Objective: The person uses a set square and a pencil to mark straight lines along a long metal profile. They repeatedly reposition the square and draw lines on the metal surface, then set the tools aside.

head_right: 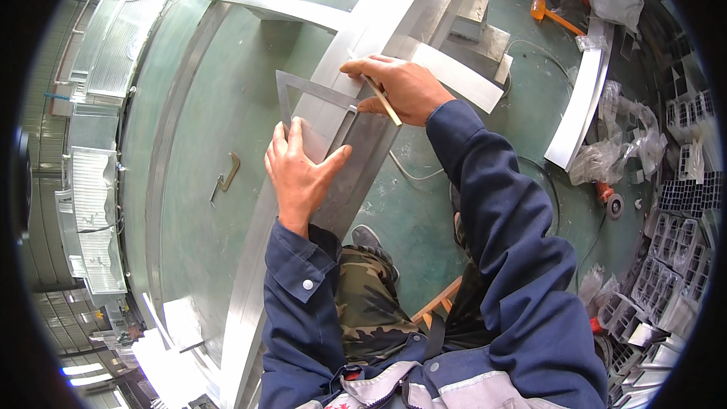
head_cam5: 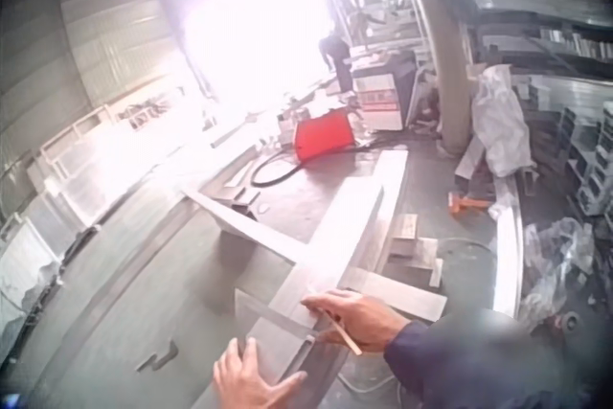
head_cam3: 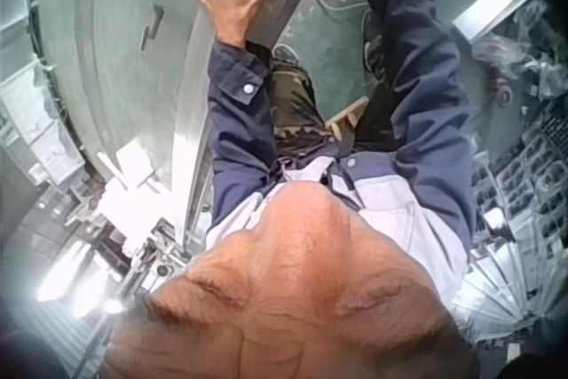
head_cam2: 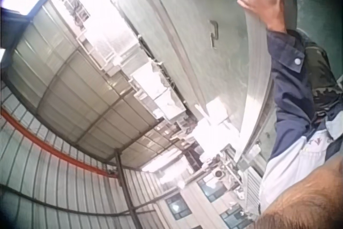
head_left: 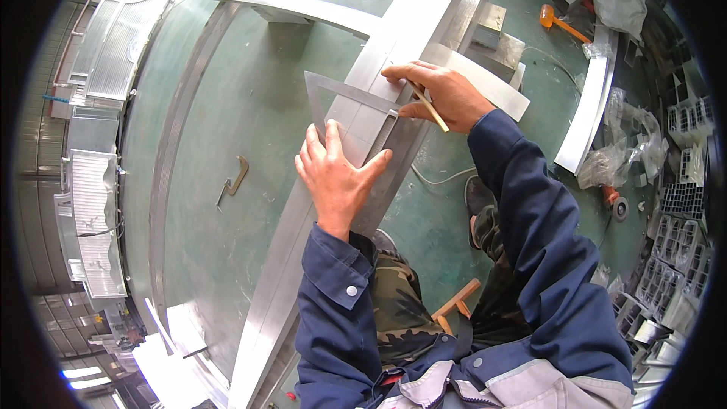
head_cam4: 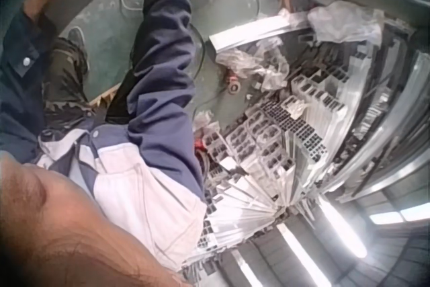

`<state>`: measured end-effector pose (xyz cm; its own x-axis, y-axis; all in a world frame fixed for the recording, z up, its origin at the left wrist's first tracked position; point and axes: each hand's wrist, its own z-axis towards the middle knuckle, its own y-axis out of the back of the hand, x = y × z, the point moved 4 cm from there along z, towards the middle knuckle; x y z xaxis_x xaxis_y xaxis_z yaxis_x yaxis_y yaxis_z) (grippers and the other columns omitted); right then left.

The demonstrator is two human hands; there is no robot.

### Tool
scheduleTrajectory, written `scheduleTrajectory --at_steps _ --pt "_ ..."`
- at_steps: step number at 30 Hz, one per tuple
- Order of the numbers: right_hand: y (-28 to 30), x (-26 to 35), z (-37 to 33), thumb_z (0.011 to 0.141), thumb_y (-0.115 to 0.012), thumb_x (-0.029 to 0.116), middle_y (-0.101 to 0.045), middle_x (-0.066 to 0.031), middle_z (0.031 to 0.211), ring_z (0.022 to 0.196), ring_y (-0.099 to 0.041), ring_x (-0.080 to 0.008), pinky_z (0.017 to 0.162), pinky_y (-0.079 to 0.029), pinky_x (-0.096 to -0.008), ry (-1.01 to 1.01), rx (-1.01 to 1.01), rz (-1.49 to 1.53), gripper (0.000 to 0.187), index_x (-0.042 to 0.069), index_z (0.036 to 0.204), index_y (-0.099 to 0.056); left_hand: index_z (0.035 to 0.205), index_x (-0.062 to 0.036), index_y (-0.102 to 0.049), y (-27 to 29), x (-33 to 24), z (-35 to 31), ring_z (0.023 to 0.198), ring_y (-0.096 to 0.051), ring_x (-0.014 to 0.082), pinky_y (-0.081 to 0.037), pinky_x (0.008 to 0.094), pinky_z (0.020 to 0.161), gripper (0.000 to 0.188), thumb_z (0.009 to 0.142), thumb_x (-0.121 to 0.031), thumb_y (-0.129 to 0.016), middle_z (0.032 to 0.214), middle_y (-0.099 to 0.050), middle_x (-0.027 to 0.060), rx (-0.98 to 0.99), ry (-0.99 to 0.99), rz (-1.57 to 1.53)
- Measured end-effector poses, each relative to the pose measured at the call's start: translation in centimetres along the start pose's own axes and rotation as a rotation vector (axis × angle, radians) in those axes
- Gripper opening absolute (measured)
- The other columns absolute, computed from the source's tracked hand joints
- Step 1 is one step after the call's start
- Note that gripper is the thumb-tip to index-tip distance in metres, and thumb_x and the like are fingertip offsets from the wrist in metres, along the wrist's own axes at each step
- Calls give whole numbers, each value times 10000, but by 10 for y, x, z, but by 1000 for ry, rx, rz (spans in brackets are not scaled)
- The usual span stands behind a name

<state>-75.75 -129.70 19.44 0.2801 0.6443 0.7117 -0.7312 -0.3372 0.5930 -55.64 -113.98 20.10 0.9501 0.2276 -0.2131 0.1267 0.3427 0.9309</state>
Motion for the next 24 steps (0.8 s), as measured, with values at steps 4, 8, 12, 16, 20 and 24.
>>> scheduleTrajectory --at_steps 4,8,12,16,20,24 --pt "0 -2 0 895 -950 256 -786 -64 1392 1248 -782 -302 1062 -642 -424 4 5 10 725 203 1556 -657 1612 38 -585 -2 1 0 1551 -475 507 -339 601 1306 1111 820 -659 -936 1675 -490 364 1 4 -11" --pt "-5 -8 1 897 -943 269 -785 -57 1416 1272 -778 -289 1090 -643 -410 -29 10 -33 728 210 1565 -658 1605 38 -593 -2 0 2 1547 -481 508 -345 609 1300 1104 820 -657 -937 1673 -491 365 1 -1 -4" --pt "-4 -4 1 903 -937 280 -784 -55 1427 1278 -778 -283 1103 -641 -407 -39 19 -11 713 216 1559 -666 1603 40 -596 -2 1 1 1546 -484 508 -350 612 1296 1102 822 -658 -935 1673 -491 366 -6 0 -9" --pt "-2 -5 0 904 -940 280 -788 -56 1402 1255 -784 -288 1090 -643 -410 -31 12 -8 704 211 1550 -671 1608 41 -593 -3 0 1 1551 -479 504 -352 610 1296 1103 822 -653 -936 1677 -491 360 -4 5 -15" --pt "-2 -5 1 901 -944 270 -791 -58 1364 1223 -787 -300 1065 -645 -418 9 -6 11 699 199 1541 -671 1610 39 -595 -2 1 1 1555 -475 499 -353 606 1297 1100 820 -645 -938 1687 -490 348 -4 12 -18" --pt "-1 -5 0 901 -944 261 -790 -58 1354 1211 -788 -304 1051 -645 -425 2 -4 27 693 200 1536 -672 1607 39 -600 -2 0 0 1554 -476 500 -355 603 1297 1089 822 -636 -937 1690 -490 345 -5 12 -17"
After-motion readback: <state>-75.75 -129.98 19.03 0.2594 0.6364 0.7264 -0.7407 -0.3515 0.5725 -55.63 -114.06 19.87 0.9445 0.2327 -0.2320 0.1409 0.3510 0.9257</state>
